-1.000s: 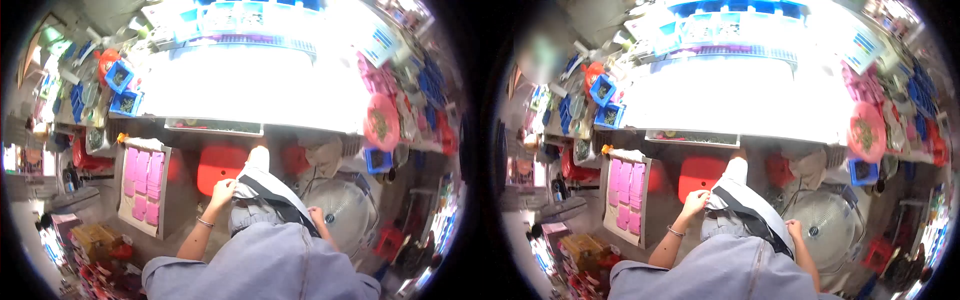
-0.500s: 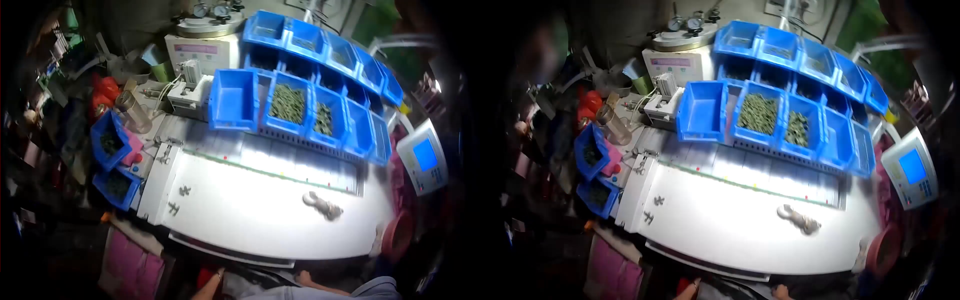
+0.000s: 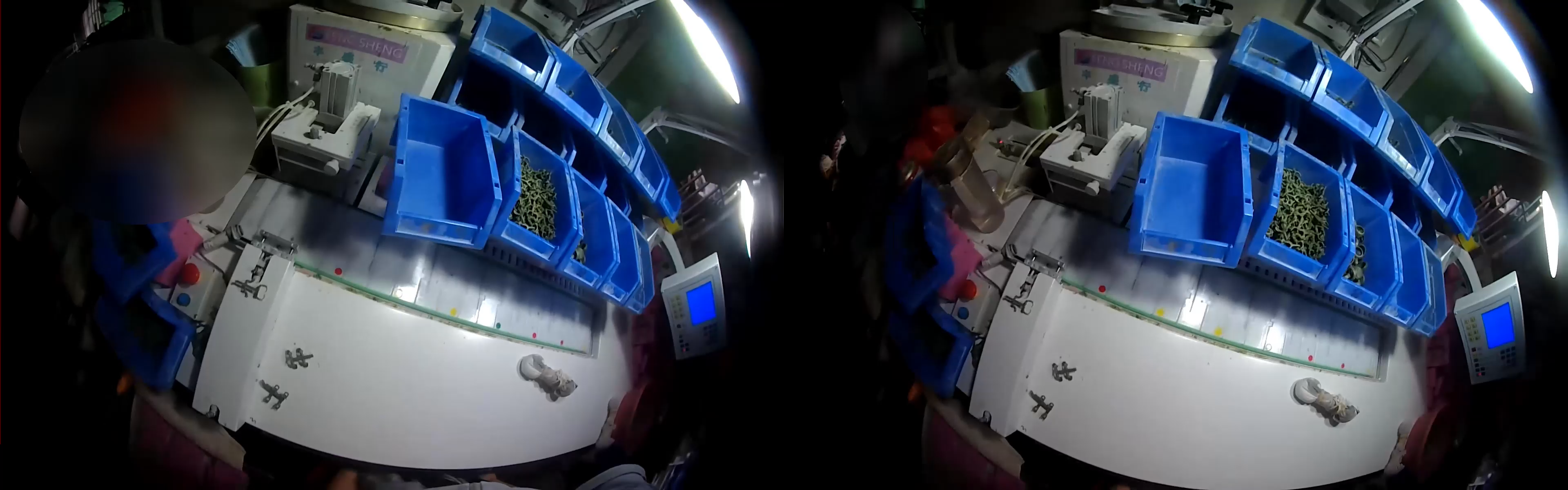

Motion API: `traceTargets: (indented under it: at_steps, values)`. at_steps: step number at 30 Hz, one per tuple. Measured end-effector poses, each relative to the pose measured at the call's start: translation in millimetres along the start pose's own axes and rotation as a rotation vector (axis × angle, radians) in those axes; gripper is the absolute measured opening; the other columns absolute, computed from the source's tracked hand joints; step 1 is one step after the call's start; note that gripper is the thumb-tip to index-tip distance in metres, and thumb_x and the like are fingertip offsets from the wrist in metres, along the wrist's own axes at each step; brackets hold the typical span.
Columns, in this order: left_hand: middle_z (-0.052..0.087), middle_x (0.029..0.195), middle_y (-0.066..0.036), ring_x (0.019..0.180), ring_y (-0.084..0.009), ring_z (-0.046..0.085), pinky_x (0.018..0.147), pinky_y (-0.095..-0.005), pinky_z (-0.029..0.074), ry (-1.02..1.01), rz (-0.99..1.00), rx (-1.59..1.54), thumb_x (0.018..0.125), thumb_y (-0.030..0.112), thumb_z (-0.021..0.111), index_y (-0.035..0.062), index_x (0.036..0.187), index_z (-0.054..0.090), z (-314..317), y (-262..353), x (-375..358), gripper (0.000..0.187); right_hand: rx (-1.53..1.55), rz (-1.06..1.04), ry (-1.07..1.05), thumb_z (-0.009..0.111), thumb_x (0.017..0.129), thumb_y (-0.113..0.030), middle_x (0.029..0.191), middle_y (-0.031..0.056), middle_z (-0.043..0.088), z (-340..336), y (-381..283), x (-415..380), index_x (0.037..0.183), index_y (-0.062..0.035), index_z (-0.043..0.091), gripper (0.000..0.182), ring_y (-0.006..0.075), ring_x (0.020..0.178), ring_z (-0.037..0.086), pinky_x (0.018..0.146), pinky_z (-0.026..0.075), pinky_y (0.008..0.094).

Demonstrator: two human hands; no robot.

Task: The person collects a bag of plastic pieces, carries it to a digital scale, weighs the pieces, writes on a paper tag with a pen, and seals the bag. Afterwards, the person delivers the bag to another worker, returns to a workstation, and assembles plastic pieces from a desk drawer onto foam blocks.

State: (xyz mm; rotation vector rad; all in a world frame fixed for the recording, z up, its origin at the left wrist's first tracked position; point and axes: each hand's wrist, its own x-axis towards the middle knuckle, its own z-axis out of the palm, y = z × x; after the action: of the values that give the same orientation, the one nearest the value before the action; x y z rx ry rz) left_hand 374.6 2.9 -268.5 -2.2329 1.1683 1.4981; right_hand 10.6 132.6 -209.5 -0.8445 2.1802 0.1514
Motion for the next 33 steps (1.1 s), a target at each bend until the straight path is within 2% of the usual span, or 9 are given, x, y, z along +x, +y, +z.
traceTargets:
  at_steps: [9,12,16,18,19,21,23,27,33]
  values:
    - [0.057,0.098,-0.023,0.092,-0.0359,0.055,0.078,-0.0423,0.043,0.019,0.099,0.05,0.081,0.038,0.044,-0.0029,0.094,0.06,-25.8,-21.5,29.9,0.046,0.114,0.019,0.202,0.047,0.082,-0.022,0.111,0.0163,0.049,64.2,9.4,-1.2,0.11,-0.0007,0.049,0.035,0.0263,0.105,0.045,0.091,0.034,0.0349]
    - [0.057,0.097,-0.023,0.091,-0.0359,0.055,0.078,-0.0421,0.043,0.022,0.172,0.087,0.081,0.038,0.044,-0.0028,0.094,0.06,-42.3,-26.8,47.6,0.046,0.184,0.004,0.375,0.046,0.083,-0.022,0.115,0.0162,0.048,98.5,13.1,-13.0,0.113,0.0001,0.047,0.037,0.0262,0.108,0.043,0.093,0.032,0.0349]
    - [0.058,0.097,-0.023,0.091,-0.0357,0.055,0.078,-0.0418,0.043,0.011,0.245,0.113,0.08,0.038,0.045,-0.0028,0.094,0.06,-56.2,-37.2,61.6,0.046,0.224,-0.048,0.707,0.045,0.084,-0.022,0.119,0.0162,0.045,107.5,23.0,-22.9,0.116,0.0012,0.044,0.04,0.0261,0.113,0.04,0.095,0.03,0.0349]
    - [0.058,0.097,-0.023,0.09,-0.0357,0.055,0.077,-0.0416,0.043,0.006,0.276,0.127,0.08,0.038,0.045,-0.0027,0.094,0.06,-60.6,-40.6,67.7,0.046,0.424,-0.073,0.784,0.044,0.085,-0.022,0.119,0.0155,0.046,92.8,24.6,-20.0,0.116,0.0015,0.045,0.039,0.0243,0.112,0.04,0.094,0.032,0.0335]
    - [0.058,0.096,-0.023,0.09,-0.0356,0.055,0.077,-0.0416,0.043,0.007,0.293,0.132,0.08,0.038,0.045,-0.0027,0.094,0.06,-61.4,-41.8,70.7,0.046,0.57,-0.087,0.798,0.044,0.085,-0.021,0.118,0.0148,0.046,88.6,28.4,-18.3,0.115,0.0016,0.045,0.038,0.0225,0.11,0.041,0.091,0.034,0.0319]
    - [0.058,0.096,-0.023,0.09,-0.0356,0.055,0.077,-0.0414,0.043,0.011,0.329,0.142,0.08,0.038,0.045,-0.0026,0.094,0.06,-63.0,-42.7,75.3,0.046,0.588,0.125,0.723,0.043,0.086,-0.02,0.112,0.0146,0.05,104.3,55.0,0.6,0.112,0.0011,0.048,0.034,0.0183,0.105,0.045,0.088,0.036,0.029]
    - [0.058,0.096,-0.023,0.09,-0.0355,0.055,0.077,-0.0413,0.043,0.022,0.368,0.154,0.08,0.038,0.046,-0.0026,0.094,0.06,-64.5,-45.3,77.8,0.045,0.184,-0.048,0.789,0.037,0.09,-0.028,0.119,0.0145,0.047,150.1,125.6,31.8,0.117,0.0009,0.045,0.041,0.024,0.11,0.044,0.096,0.031,0.0288]
    - [0.058,0.095,-0.023,0.089,-0.0354,0.056,0.077,-0.041,0.043,0.032,0.454,0.16,0.08,0.039,0.046,-0.0025,0.094,0.06,-67.1,-45.9,82.3,0.045,0.2,0.088,0.645,0.038,0.089,-0.029,0.117,0.0147,0.048,150.1,117.8,-8.6,0.116,0.0004,0.046,0.04,0.0246,0.109,0.045,0.095,0.032,0.0294]
    - [0.059,0.094,-0.022,0.088,-0.0352,0.056,0.077,-0.0405,0.043,0.048,0.491,0.142,0.08,0.039,0.047,-0.0024,0.093,0.06,-72.9,-31.3,81.5,0.045,0.173,0.105,0.536,0.039,0.089,-0.029,0.115,0.015,0.05,129.9,106.6,-37.6,0.114,-0.0005,0.048,0.039,0.0254,0.106,0.046,0.093,0.034,0.0304]
